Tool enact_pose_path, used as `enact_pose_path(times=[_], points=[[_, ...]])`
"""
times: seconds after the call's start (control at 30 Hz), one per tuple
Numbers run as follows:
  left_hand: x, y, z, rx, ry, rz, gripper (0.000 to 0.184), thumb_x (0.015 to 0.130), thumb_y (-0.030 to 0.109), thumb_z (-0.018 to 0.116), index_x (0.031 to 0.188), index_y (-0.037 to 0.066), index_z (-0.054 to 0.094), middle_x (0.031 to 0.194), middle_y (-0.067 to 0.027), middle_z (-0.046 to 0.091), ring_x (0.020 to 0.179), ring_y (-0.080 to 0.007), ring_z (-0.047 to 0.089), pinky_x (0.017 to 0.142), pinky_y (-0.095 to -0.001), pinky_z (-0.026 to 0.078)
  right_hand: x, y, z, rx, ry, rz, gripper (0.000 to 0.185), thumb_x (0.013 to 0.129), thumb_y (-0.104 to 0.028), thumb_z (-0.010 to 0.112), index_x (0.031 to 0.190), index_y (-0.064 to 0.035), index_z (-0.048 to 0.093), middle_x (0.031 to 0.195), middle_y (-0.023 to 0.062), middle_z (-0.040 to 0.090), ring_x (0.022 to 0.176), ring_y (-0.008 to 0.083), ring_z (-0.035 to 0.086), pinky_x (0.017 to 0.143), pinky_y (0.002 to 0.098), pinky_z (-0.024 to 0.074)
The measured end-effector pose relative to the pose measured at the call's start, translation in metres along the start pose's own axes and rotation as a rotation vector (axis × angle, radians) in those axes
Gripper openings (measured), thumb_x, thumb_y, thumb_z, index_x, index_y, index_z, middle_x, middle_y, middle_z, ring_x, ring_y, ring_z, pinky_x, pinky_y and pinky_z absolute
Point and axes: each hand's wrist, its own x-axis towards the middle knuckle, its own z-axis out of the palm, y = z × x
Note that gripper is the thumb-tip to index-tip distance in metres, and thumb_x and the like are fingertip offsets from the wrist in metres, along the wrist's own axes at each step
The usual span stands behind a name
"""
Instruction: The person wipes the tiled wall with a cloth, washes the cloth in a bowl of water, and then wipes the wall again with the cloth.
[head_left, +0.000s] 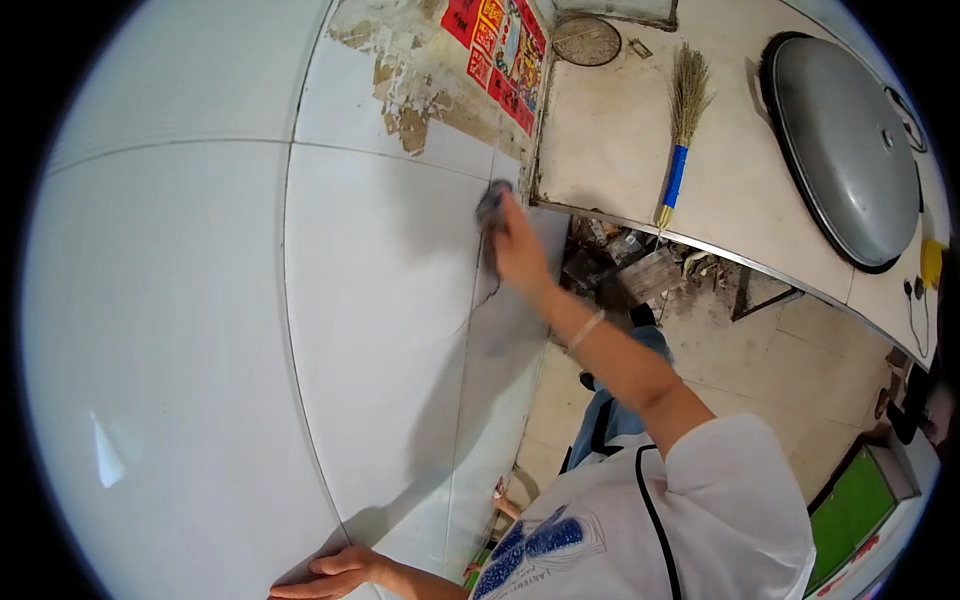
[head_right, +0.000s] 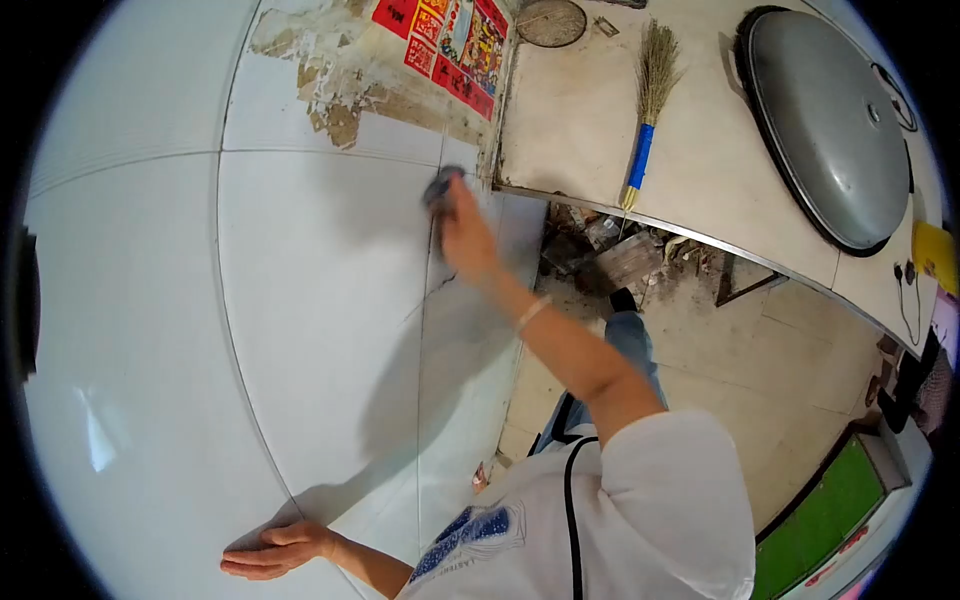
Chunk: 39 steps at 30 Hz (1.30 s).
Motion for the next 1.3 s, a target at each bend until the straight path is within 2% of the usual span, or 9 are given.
enact_pose_path(times=[0.13,0.27,0.33,0.5,0.57,0.77,0.93,1.13,1.3], points=[[0.001,0.003,0.002,-0.014,0.011,0.017,0.051,0.090,0.015,0.033,0.137,-0.003,0.041,0.144,-0.0201,0.037,0.131,-0.0311,0.037,0.104,-0.0454,0.031,-0.022,-0.043,-0.005,-0.031,-0.057,-0.103,0.062,0.086,0.004,0.039,0.145,-0.0101,0.030,0.148,0.0178,0.030,0.135,0.0300,0.033,0.110,0.0347,0.0274],[0.000,0.003,0.001,0.006,0.008,0.014,0.051,0.091,0.016,0.032,0.137,-0.003,0.042,0.143,-0.0197,0.038,0.131,-0.0315,0.038,0.105,-0.0456,0.031,0.041,0.025,0.006,-0.017,0.170,-0.221,0.060,0.084,-0.002,0.043,0.143,-0.0067,0.032,0.139,0.0215,0.042,0.127,0.0378,0.042,0.106,0.0388,0.0337],[0.000,0.005,0.002,0.035,-0.002,0.011,0.050,0.090,0.015,0.033,0.137,-0.002,0.042,0.142,-0.0194,0.040,0.131,-0.0315,0.039,0.106,-0.0456,0.030,0.068,0.048,-0.007,-0.037,0.094,0.132,0.060,0.084,-0.004,0.044,0.142,-0.0065,0.033,0.136,0.0230,0.045,0.124,0.0385,0.045,0.104,0.0393,0.0363],[-0.011,-0.008,0.005,-0.042,-0.013,-0.018,0.050,0.090,0.014,0.034,0.137,-0.002,0.042,0.142,-0.0193,0.041,0.132,-0.0306,0.039,0.106,-0.0455,0.030,0.019,0.008,-0.012,-0.089,-0.016,0.253,0.056,0.086,-0.006,0.043,0.141,-0.0091,0.036,0.133,0.0219,0.050,0.123,0.0342,0.048,0.103,0.0354,0.0360],[-0.010,-0.002,0.007,-0.108,-0.028,-0.053,0.050,0.090,0.014,0.033,0.137,-0.002,0.042,0.142,-0.0192,0.041,0.132,-0.0304,0.038,0.106,-0.0455,0.030,-0.013,-0.005,-0.006,-0.082,-0.009,-0.100,0.056,0.086,-0.002,0.041,0.141,-0.0091,0.037,0.137,0.0212,0.045,0.125,0.0342,0.045,0.106,0.0356,0.0338],[-0.013,-0.008,0.004,-0.023,-0.084,-0.024,0.049,0.094,0.019,0.031,0.137,-0.003,0.042,0.142,-0.0189,0.040,0.131,-0.0313,0.039,0.105,-0.0459,0.030,-0.004,0.000,0.009,-0.099,0.109,-0.123,0.066,0.077,0.010,0.039,0.140,-0.0074,0.037,0.134,0.0202,0.046,0.126,0.0352,0.043,0.107,0.0352,0.0329],[-0.001,0.008,0.005,0.021,-0.006,0.062,0.050,0.097,0.024,0.029,0.137,-0.003,0.041,0.144,-0.0177,0.039,0.132,-0.0313,0.038,0.106,-0.0456,0.030,0.066,0.028,-0.010,-0.101,0.111,-0.036,0.068,0.075,0.006,0.043,0.141,-0.0064,0.035,0.134,0.0226,0.045,0.123,0.0378,0.043,0.105,0.0395,0.0349],[0.001,0.012,0.006,0.010,0.000,0.069,0.050,0.096,0.024,0.029,0.137,-0.003,0.041,0.143,-0.0177,0.040,0.132,-0.0315,0.039,0.105,-0.0453,0.030,-0.001,0.038,-0.007,-0.182,-0.065,-0.149,0.066,0.077,0.003,0.042,0.142,-0.0039,0.032,0.133,0.0230,0.046,0.124,0.0389,0.042,0.106,0.0413,0.0330],[0.001,0.009,0.006,-0.038,-0.002,0.111,0.050,0.092,0.019,0.032,0.136,-0.003,0.042,0.143,-0.0188,0.040,0.131,-0.0326,0.040,0.104,-0.0470,0.032,0.055,0.041,-0.006,-0.175,0.105,-0.200,0.065,0.076,0.005,0.042,0.140,-0.0018,0.034,0.133,0.0250,0.045,0.122,0.0387,0.044,0.104,0.0412,0.0344]])
